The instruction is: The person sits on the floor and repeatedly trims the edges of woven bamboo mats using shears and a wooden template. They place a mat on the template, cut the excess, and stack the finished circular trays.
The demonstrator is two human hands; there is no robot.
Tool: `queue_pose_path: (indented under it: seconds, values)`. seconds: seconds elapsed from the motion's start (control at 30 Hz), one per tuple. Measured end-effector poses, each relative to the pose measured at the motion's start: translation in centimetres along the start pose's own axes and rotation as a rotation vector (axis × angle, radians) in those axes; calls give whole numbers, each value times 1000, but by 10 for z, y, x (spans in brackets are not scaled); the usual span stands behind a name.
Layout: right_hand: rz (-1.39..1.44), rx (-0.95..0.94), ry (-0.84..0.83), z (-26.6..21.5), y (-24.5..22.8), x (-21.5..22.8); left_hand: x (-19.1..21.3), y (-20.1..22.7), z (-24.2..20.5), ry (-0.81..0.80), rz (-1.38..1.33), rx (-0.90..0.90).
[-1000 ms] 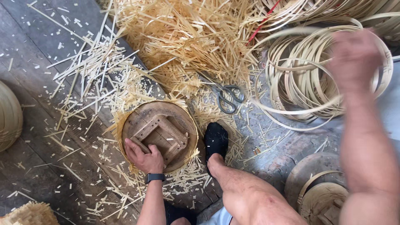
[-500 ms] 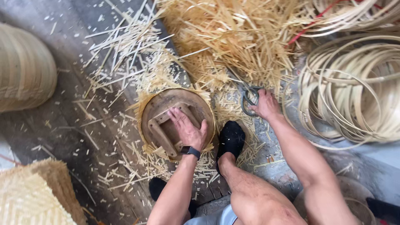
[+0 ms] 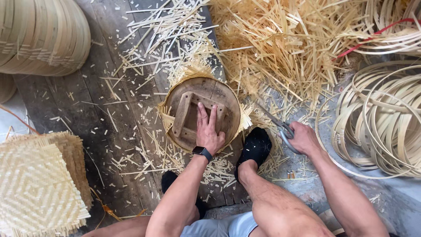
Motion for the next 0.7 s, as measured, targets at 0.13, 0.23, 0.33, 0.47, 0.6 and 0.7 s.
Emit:
queue_pose_path:
  seconds: [0.13,0.23,0.33,0.47,0.6,0.7]
  values:
    - [-83,314,372,9,-78,48,1,-1,-5,-58,-15,1]
    - [-217,344,408,34,-121,62,-1,2,-12,-175,-19,37]
    - [-257,321,363,45,-124,56,6,3,-17,-214,-15,-1]
    - [-269,280,226,47,-96,40,11,5,-19,-259,-11,-95]
    - [-283,331,482,51,-106,39,13,5,-19,-263,-12,-84]
    - [-352,425,785,62,-129,39,12,6,-20,-270,-21,-90]
Point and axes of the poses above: each hand's wrist, its own z-axis towards the middle knuckle, its own x-axis out of the back of the hand, y = z × x, the point moved 4 cm from there along z, towards the middle knuckle, and after that the axes turned 9 degrees about -z, right-handed, at the moved point
